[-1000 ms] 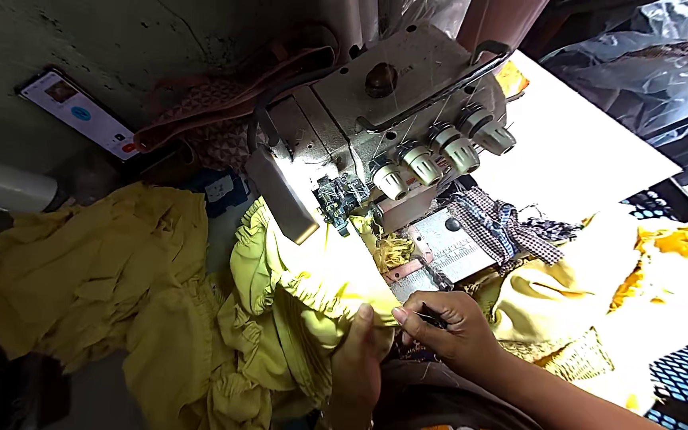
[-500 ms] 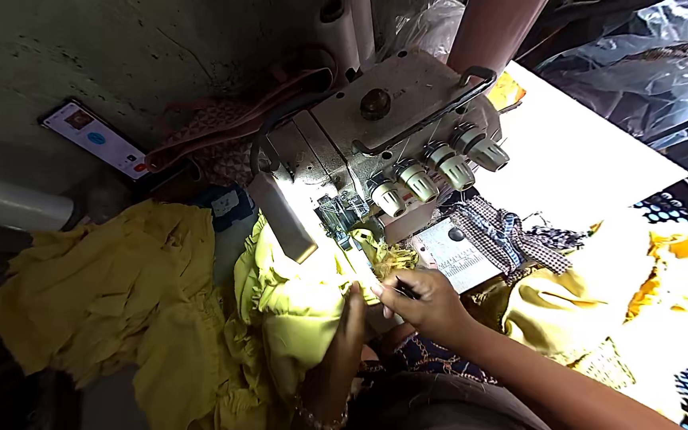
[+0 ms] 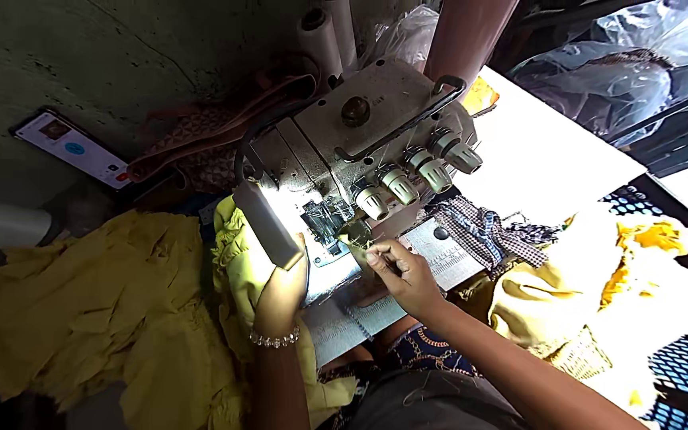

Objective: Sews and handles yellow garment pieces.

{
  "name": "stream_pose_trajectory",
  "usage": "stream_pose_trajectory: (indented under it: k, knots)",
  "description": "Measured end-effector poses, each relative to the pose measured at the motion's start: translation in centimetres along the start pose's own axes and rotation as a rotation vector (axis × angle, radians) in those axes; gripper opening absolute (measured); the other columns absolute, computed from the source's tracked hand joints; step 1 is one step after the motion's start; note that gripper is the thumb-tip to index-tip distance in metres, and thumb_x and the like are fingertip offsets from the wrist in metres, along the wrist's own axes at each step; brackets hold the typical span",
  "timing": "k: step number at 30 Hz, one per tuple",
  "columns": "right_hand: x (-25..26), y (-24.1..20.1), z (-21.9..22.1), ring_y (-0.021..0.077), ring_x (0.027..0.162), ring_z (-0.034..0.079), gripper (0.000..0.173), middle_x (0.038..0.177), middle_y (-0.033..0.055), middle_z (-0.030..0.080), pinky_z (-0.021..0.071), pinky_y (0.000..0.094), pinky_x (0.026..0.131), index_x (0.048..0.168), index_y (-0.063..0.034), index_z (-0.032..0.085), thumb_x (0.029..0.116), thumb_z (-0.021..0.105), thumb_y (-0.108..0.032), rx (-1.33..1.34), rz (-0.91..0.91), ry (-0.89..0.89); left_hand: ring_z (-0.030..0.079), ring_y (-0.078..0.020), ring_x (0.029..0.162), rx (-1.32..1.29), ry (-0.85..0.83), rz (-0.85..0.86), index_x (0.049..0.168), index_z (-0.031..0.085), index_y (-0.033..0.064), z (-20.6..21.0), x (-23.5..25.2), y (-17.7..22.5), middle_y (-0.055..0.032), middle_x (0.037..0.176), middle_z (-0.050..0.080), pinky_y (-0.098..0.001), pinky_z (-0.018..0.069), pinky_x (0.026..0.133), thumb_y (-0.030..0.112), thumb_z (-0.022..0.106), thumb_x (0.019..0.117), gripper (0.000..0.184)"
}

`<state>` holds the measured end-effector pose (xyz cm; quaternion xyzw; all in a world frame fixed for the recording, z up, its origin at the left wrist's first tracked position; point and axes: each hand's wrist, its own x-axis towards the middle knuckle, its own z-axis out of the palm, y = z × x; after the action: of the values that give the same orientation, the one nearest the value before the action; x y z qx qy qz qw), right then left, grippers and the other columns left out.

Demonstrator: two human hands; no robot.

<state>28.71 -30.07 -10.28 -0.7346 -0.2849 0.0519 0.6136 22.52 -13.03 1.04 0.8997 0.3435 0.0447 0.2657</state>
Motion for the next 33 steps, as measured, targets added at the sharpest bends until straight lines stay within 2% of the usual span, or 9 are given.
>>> stream_pose_trajectory:
  k: [3,8,16,19,22,24,27,29,33]
  knots:
    - [-0.7,0.1,-1.2,0.0068,0.061,0.056,0.039,0.073,-0.0005,0.065,0.0495,0.0256,0.059,0.124,-0.0048,0.067,0.1003,0.062,-0.036,-0.125,0.039,-0.047,0.061,-0.0279,0.120,-0.035,0.070,-0.084,0.124,0.064,-0.0078,0.1,-0.7,0.2,-0.0257,0.120,0.067,-0.0438,0.0433,0.104,0.023,0.038,0.1114,0.042]
    - [0.4,-1.1,-0.7,0.0114,0.068,0.065,0.031,0.084,0.0061,0.073,0.0551,0.0308,0.067,0.119,-0.0040,0.072,0.0981,0.063,-0.025,-0.091,-0.020,-0.098,0.056,-0.0307,0.131,-0.079,0.157,-0.201,0.135,0.057,-0.0107,0.3,-1.7,0.2,-0.0283,0.132,0.062,-0.0441,0.0388,0.111,0.024,0.033,0.1128,0.047]
    - [0.3,-0.8,-1.3,0.0238,0.058,0.065,0.021,0.068,0.0101,0.066,0.0492,0.0427,0.051,0.089,-0.0024,0.071,0.0906,0.063,-0.021,-0.347,-0.101,-0.027,0.051,-0.0292,0.137,-0.172,0.197,-0.212,0.140,0.052,-0.0119,0.3,-2.2,0.2,-0.0290,0.140,0.057,-0.0424,0.0354,0.115,0.022,0.029,0.1133,0.048]
    - [0.2,-1.1,-1.5,0.0139,0.058,0.063,0.022,0.073,0.0052,0.070,0.0512,0.0304,0.051,0.102,-0.0052,0.073,0.0969,0.062,-0.024,-0.324,-0.206,0.078,0.052,-0.0305,0.136,-0.176,0.220,-0.205,0.139,0.052,-0.0129,0.5,-2.3,0.4,-0.0298,0.138,0.058,-0.0438,0.0361,0.114,0.021,0.029,0.1132,0.048]
    - [1.2,-2.0,-0.2,0.0242,0.053,0.063,0.033,0.068,0.0083,0.068,0.0506,0.0425,0.047,0.117,-0.0024,0.074,0.0859,0.067,-0.013,-0.362,-0.247,0.027,0.052,-0.0307,0.136,-0.165,0.229,-0.230,0.140,0.051,-0.0125,0.5,-2.5,0.5,-0.0298,0.139,0.057,-0.0437,0.0360,0.114,0.022,0.029,0.1133,0.048]
    - [1.4,-2.1,0.3,0.0343,0.058,0.069,0.028,0.070,0.0146,0.069,0.0513,0.0532,0.049,0.103,-0.0002,0.073,0.0756,0.068,-0.004,-0.384,-0.222,-0.059,0.052,-0.0293,0.137,-0.161,0.241,-0.231,0.140,0.052,-0.0120,0.5,-2.4,0.3,-0.0290,0.139,0.057,-0.0420,0.0358,0.114,0.021,0.030,0.1131,0.048]
    - [0.6,-1.3,-0.7,0.0308,0.055,0.065,0.011,0.064,0.0123,0.063,0.0482,0.0493,0.046,0.087,-0.0022,0.067,0.0811,0.066,-0.011,-0.413,-0.181,-0.099,0.052,-0.0276,0.136,-0.166,0.263,-0.197,0.138,0.053,-0.0120,0.6,-2.3,-0.1,-0.0280,0.139,0.058,-0.0399,0.0357,0.115,0.020,0.031,0.1127,0.046]
    - [0.1,-1.1,-2.5,0.0287,0.052,0.064,0.017,0.062,0.0120,0.062,0.0479,0.0468,0.044,0.083,-0.0011,0.067,0.0861,0.067,-0.018,-0.477,-0.158,-0.044,0.052,-0.0271,0.136,-0.170,0.272,-0.180,0.138,0.054,-0.0119,0.6,-2.4,-0.1,-0.0278,0.139,0.058,-0.0389,0.0355,0.115,0.019,0.032,0.1125,0.046]
    - [-0.4,-1.5,-4.7,0.0274,0.048,0.059,0.021,0.058,0.0108,0.057,0.0425,0.0427,0.041,0.077,-0.0022,0.062,0.0827,0.068,-0.022,-0.596,-0.153,-0.046,0.051,-0.0258,0.138,-0.178,0.258,-0.188,0.139,0.052,-0.0124,0.7,-2.4,-0.1,-0.0279,0.141,0.057,-0.0374,0.0341,0.116,0.020,0.030,0.1129,0.047]
